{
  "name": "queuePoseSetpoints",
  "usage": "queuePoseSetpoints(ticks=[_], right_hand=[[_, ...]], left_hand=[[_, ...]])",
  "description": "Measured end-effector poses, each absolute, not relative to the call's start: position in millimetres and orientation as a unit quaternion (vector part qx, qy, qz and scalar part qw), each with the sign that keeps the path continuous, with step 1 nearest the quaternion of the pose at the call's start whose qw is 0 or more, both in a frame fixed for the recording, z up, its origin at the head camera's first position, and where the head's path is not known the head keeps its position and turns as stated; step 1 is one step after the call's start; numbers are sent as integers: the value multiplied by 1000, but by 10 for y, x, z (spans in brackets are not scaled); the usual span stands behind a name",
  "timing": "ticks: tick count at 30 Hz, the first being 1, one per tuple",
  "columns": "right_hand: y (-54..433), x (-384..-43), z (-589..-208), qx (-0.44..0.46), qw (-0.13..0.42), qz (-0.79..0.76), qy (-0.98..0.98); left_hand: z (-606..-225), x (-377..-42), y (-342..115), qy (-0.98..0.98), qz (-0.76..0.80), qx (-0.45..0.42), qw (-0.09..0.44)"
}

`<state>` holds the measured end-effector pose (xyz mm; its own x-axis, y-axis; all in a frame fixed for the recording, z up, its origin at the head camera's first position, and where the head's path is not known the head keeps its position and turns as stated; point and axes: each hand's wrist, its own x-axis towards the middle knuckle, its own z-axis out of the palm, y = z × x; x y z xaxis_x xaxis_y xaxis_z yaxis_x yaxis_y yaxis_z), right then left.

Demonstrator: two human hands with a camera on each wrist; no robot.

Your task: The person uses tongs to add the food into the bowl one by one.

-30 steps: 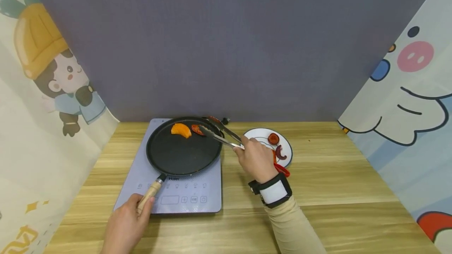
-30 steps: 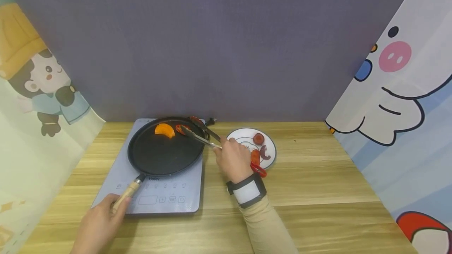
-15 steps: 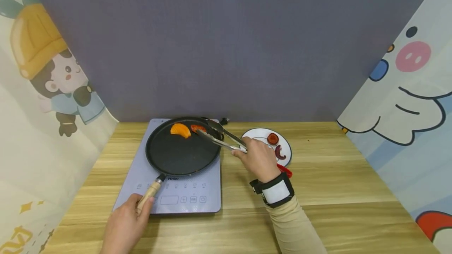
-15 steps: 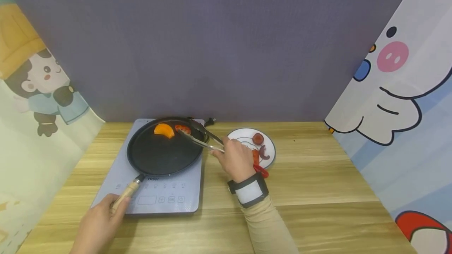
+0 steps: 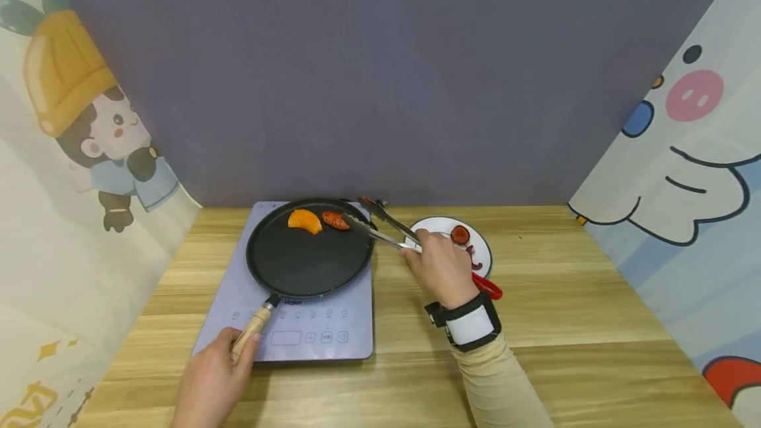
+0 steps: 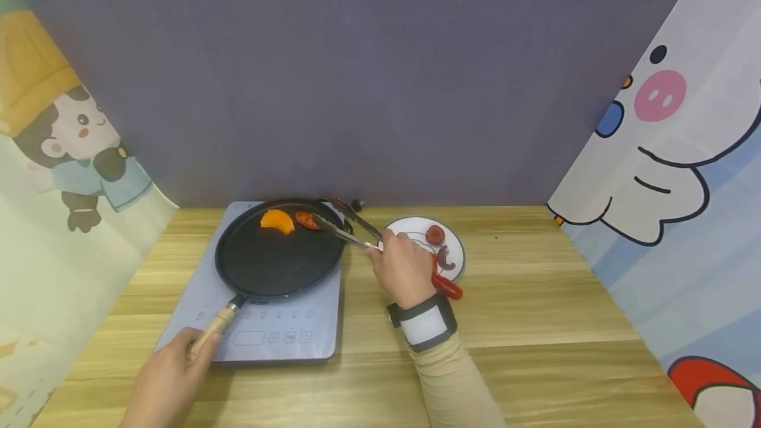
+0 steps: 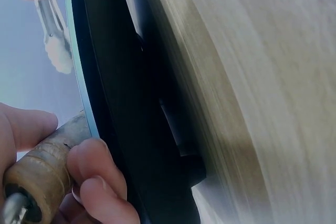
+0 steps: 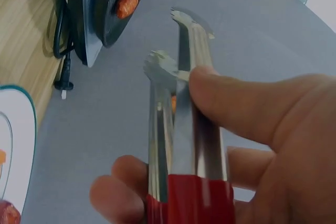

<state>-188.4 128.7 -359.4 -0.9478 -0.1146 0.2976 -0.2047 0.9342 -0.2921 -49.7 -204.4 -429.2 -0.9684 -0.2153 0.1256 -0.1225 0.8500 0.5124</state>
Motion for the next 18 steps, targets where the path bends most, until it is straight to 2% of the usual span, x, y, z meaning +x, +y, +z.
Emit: queuePoseSetpoints(ticks=[18], right_hand=[[1479,-1907,-3598,48,114,154,-980]], left_hand=[[-4306,-494,-2045,-957,-254,88,108]])
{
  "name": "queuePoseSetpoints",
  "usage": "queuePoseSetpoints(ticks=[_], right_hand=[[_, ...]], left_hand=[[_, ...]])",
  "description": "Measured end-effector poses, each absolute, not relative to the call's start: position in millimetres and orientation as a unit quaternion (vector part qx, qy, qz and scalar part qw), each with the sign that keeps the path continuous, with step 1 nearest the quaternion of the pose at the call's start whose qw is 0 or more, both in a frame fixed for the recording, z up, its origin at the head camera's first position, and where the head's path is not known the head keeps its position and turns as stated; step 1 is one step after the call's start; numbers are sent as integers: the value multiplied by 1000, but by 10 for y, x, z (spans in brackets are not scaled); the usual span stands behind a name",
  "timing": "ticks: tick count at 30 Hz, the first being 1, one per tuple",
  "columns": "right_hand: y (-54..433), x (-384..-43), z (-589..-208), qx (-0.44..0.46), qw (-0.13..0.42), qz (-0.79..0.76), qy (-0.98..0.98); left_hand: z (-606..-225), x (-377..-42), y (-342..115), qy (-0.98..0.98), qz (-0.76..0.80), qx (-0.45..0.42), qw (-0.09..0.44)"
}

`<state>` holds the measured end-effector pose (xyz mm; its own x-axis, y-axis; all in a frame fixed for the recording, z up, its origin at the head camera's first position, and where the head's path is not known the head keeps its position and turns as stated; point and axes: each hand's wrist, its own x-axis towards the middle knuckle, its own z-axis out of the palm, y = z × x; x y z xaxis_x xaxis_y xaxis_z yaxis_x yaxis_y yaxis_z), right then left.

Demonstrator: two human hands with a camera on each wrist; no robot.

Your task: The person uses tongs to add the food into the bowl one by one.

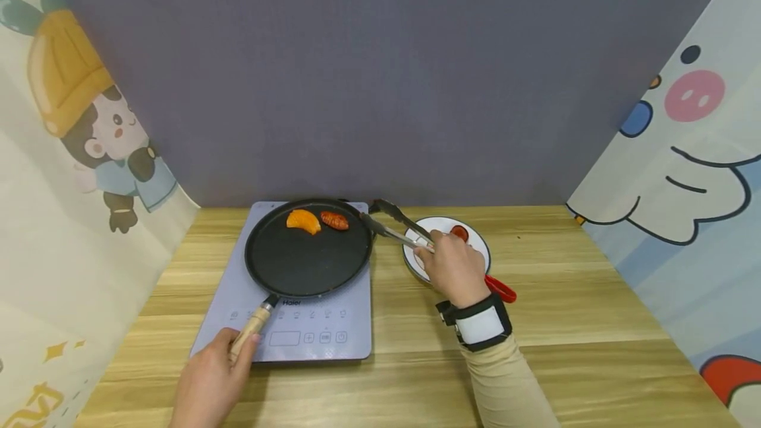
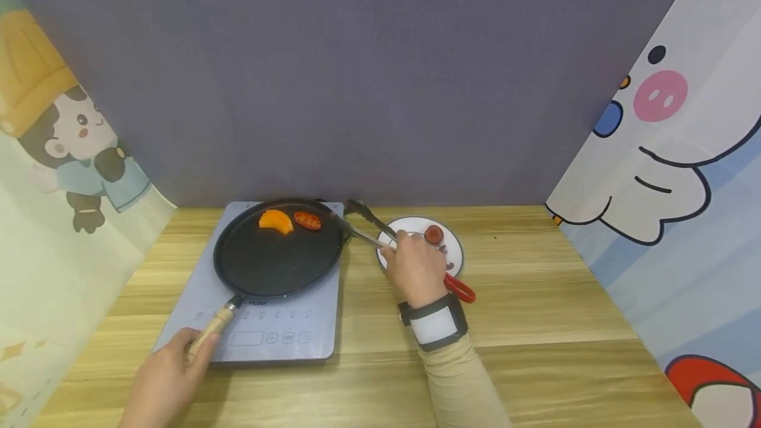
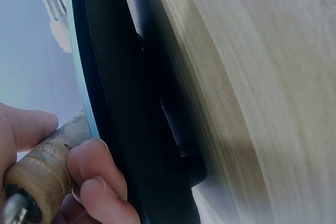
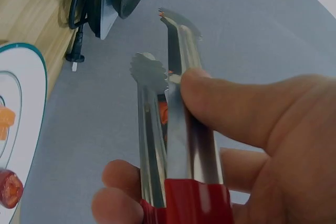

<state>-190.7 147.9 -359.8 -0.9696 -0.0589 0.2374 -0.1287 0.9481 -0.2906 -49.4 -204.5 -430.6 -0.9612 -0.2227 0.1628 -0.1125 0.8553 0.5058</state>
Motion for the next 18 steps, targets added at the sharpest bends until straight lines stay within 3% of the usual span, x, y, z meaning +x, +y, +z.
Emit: queuePoseSetpoints(ticks=[18], right_hand=[[1724,-1890,-3545,28,76,160,-984]], left_hand=[[-4307,-499,-2046,-957,-252,85,113]])
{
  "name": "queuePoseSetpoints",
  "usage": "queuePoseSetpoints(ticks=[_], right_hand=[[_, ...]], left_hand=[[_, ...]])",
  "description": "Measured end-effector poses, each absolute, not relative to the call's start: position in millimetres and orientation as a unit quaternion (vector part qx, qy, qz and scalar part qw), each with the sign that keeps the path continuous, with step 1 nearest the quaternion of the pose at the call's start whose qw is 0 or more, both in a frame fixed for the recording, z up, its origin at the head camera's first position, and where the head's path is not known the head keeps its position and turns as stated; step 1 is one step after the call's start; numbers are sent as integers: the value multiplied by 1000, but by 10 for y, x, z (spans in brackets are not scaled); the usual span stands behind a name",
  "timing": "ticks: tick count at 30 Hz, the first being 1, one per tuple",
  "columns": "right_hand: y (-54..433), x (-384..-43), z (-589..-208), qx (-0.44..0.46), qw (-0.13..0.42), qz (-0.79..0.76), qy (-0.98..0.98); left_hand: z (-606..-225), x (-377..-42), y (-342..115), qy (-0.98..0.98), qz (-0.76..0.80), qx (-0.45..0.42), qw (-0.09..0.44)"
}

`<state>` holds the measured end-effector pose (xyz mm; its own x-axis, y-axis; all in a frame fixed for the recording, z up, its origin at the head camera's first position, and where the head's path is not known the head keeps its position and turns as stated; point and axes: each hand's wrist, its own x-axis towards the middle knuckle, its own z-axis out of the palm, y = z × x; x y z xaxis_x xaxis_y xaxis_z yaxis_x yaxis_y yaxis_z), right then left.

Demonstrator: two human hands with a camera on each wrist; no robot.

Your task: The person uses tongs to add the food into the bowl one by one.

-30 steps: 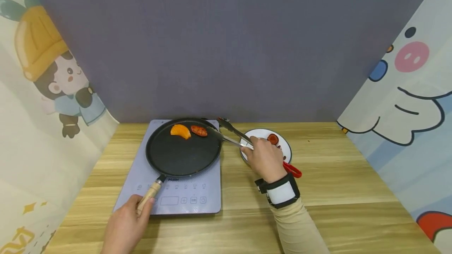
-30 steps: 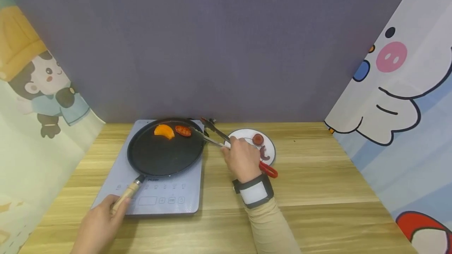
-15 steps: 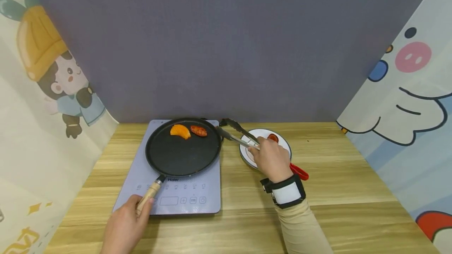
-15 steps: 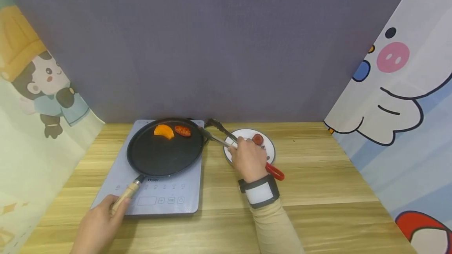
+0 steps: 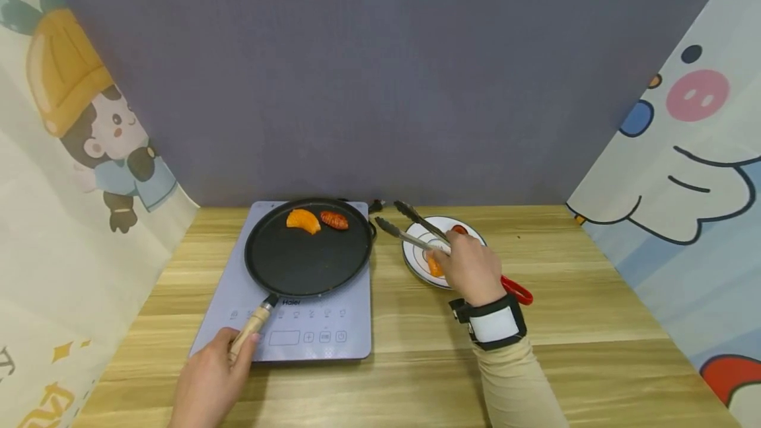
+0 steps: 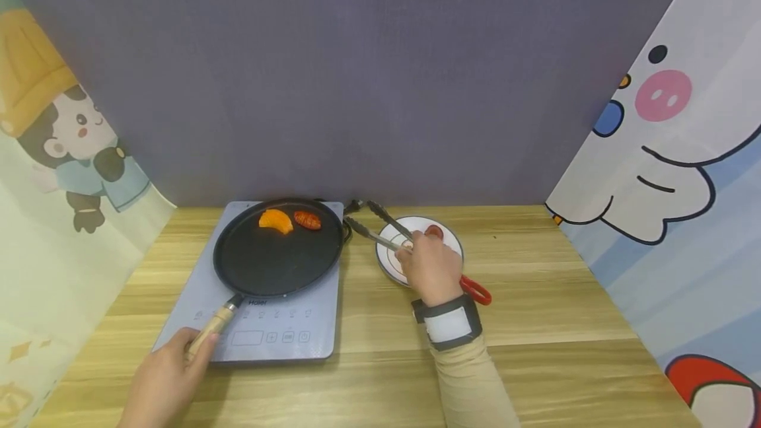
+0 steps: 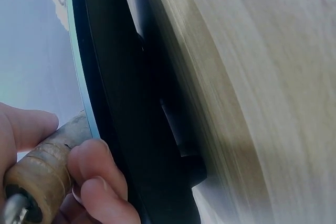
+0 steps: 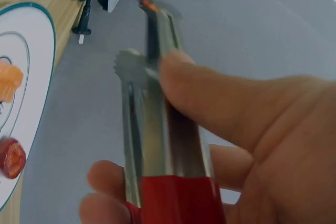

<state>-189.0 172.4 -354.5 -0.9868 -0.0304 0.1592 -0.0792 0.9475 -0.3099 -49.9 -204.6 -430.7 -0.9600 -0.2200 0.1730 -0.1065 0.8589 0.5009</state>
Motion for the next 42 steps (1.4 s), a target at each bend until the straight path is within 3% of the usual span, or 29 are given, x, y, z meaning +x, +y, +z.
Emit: queuePoseSetpoints(ticks=[11,42], right_hand=[[1990,-1924,-3523,-27,0,155,-988],[2546,-1959,-3579,-113,-69,127,-983]], left_hand=[[-4312,-508,-2053,-957,-253,87,108],[-4315,-521,-2086,-958,-261,86,86]])
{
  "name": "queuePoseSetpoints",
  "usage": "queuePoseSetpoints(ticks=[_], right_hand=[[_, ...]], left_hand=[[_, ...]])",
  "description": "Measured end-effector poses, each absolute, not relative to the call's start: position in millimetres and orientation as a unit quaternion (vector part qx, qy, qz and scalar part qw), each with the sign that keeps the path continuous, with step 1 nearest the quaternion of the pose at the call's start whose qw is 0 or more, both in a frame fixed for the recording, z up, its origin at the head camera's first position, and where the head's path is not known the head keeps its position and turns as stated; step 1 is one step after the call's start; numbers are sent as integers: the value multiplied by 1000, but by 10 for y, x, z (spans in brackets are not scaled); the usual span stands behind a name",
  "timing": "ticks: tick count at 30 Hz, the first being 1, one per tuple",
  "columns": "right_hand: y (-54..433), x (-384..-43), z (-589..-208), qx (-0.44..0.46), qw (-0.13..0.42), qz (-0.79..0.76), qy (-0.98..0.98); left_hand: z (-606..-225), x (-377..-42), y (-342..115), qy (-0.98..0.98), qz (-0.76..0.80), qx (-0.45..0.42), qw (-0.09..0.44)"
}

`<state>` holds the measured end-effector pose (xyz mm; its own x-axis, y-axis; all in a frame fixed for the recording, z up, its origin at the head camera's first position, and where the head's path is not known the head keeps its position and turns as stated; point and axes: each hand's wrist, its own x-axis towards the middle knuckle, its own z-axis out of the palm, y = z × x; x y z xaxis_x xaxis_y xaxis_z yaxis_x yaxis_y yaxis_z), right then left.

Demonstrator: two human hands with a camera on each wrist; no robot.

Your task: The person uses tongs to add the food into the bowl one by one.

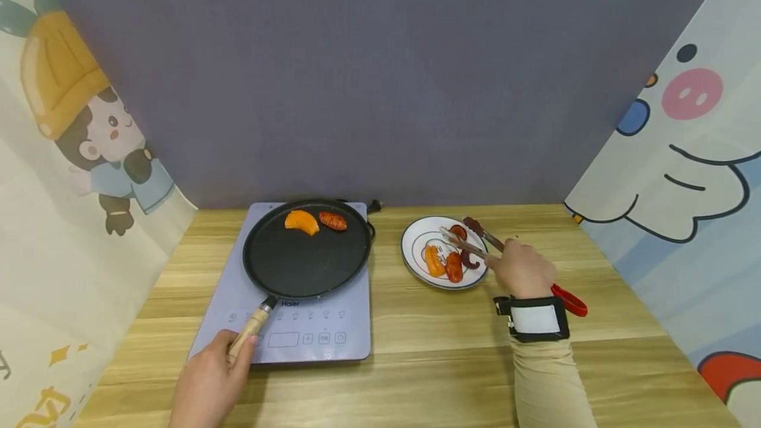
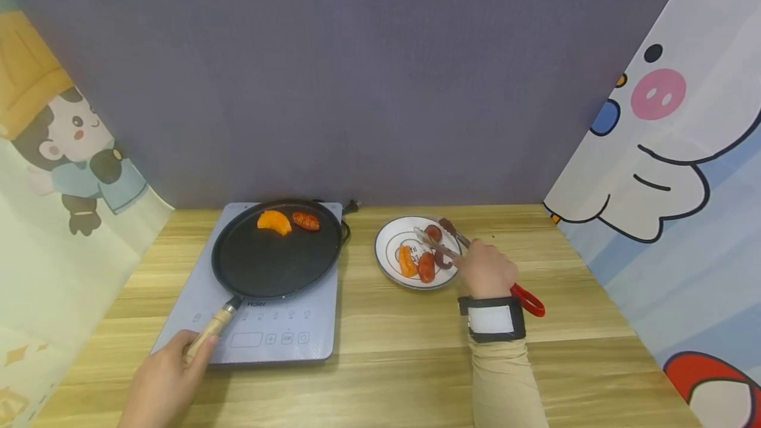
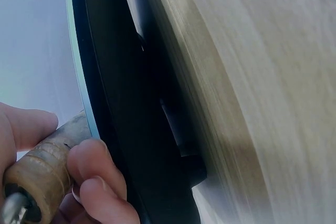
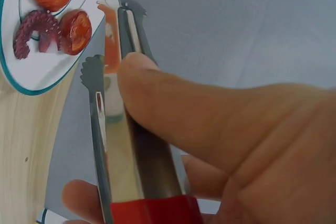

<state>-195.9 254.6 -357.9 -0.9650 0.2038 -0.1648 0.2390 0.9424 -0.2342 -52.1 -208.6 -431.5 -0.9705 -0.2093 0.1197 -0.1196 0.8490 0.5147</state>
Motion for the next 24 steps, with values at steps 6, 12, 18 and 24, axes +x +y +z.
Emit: queuePoseSetpoints(ticks=[6,12,18,24], right_hand=[[2580,-1978,-3603,119,74,-124,982],[2599,-1992,-3621,115,82,-120,983],[2585,-2010,-3645,114,91,-114,983],[2571,-2036,-3684,116,87,-110,983]], left_hand=[[-4317,-507,-2077,-957,-261,81,102],[-4315,-501,-2075,-956,-261,81,106],[-4323,-509,-2084,-957,-261,79,102],[-4334,-521,-2094,-957,-261,81,95]])
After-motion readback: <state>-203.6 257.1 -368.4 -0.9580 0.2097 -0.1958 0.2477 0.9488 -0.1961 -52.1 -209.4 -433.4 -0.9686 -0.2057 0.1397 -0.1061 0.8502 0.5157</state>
